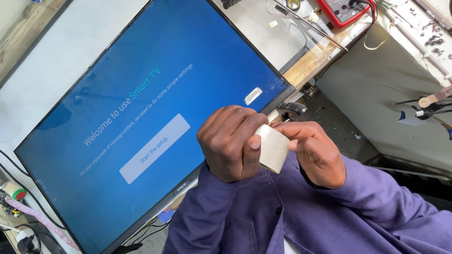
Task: The person applies adhesive tape to the top edge of a television screen by hand, smoothing the tape along the bezel.
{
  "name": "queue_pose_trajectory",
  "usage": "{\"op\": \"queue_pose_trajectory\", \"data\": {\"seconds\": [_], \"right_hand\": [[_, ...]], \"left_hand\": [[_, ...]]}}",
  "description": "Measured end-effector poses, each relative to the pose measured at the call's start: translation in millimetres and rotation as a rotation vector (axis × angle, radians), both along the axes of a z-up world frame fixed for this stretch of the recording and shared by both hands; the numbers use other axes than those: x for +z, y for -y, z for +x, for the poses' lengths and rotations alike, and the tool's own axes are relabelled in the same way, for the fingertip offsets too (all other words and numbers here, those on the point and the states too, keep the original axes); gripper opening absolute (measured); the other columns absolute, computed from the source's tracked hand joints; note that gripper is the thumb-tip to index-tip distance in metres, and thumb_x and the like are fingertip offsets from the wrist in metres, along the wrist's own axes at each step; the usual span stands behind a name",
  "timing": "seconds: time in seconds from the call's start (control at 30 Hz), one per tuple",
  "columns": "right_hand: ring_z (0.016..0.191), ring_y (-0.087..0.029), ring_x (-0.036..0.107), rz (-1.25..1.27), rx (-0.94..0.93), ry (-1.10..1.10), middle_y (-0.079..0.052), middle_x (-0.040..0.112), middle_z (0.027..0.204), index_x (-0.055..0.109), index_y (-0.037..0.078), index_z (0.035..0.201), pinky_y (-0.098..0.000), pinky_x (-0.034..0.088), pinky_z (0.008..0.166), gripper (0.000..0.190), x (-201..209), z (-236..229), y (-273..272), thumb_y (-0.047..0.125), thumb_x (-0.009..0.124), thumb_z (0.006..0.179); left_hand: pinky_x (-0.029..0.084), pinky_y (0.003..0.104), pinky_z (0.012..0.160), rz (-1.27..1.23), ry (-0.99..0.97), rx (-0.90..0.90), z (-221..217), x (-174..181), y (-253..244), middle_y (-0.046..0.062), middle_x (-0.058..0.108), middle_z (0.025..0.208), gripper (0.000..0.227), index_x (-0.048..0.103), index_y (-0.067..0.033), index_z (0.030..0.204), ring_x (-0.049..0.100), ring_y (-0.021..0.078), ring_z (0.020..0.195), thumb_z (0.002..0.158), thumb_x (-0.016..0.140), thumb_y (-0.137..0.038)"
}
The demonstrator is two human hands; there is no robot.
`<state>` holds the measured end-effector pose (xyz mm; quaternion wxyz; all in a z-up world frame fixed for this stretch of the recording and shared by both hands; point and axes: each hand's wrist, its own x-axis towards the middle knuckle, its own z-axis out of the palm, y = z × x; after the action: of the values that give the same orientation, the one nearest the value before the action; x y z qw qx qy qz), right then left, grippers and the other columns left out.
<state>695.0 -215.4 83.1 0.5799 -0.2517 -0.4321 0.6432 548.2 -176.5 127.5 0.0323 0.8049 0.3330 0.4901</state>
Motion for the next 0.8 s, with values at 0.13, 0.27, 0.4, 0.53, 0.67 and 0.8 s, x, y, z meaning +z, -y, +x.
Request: {"op": "queue_pose_trajectory", "data": {"seconds": [0.13,0.27,0.4,0.53,0.67,0.8], "right_hand": [[0.070,-0.017,0.052,-0.008,0.004,-0.004,-0.012,0.056,0.067,0.068,-0.012,0.081,-0.0253,0.041,0.068,0.040,8,-1,-1,0.020,0.048,0.067],[0.069,-0.017,0.050,-0.026,0.004,-0.003,-0.012,0.055,0.063,0.068,-0.012,0.078,-0.0242,0.039,0.065,0.039,-18,2,1,0.020,0.048,0.069],[0.072,-0.016,0.051,-0.029,0.000,-0.011,-0.012,0.055,0.067,0.069,-0.013,0.082,-0.0247,0.040,0.067,0.041,-10,1,1,0.020,0.049,0.069],[0.073,-0.017,0.052,-0.019,0.019,-0.035,-0.013,0.057,0.069,0.069,-0.014,0.086,-0.0251,0.041,0.067,0.041,-10,2,1,0.017,0.048,0.070],[0.069,-0.017,0.050,0.002,0.013,-0.094,-0.012,0.055,0.068,0.067,-0.017,0.089,-0.0267,0.040,0.066,0.039,-7,4,3,0.008,0.046,0.066],[0.071,-0.017,0.051,-0.007,0.015,-0.157,-0.012,0.056,0.070,0.067,-0.017,0.090,-0.0266,0.040,0.067,0.042,-8,1,3,0.010,0.047,0.064]], "left_hand": [[0.053,0.029,0.051,-0.056,0.088,-0.017,0,1,-1,0.000,0.051,0.058,0.058,0.068,-0.0119,0.079,0.058,0.0190,0.052,0.101,0.021,-0.037],[0.053,0.029,0.050,-0.031,0.070,-0.025,2,0,0,0.002,0.051,0.057,0.057,0.068,-0.0111,0.078,0.057,0.0195,0.050,0.101,0.023,-0.037],[0.052,0.028,0.049,-0.028,0.073,0.000,3,2,0,0.002,0.051,0.057,0.058,0.069,-0.0114,0.078,0.056,0.0189,0.049,0.101,0.022,-0.037],[0.051,0.027,0.047,-0.025,0.094,0.019,5,3,0,0.001,0.050,0.056,0.058,0.068,-0.0121,0.076,0.055,0.0183,0.048,0.101,0.021,-0.035],[0.051,0.026,0.047,-0.025,0.108,0.036,7,3,-1,0.000,0.050,0.055,0.060,0.068,-0.0131,0.075,0.054,0.0170,0.047,0.101,0.019,-0.035],[0.051,0.027,0.046,-0.023,0.110,0.032,7,2,-2,0.001,0.051,0.055,0.058,0.069,-0.0126,0.075,0.055,0.0176,0.047,0.101,0.022,-0.036]]}}
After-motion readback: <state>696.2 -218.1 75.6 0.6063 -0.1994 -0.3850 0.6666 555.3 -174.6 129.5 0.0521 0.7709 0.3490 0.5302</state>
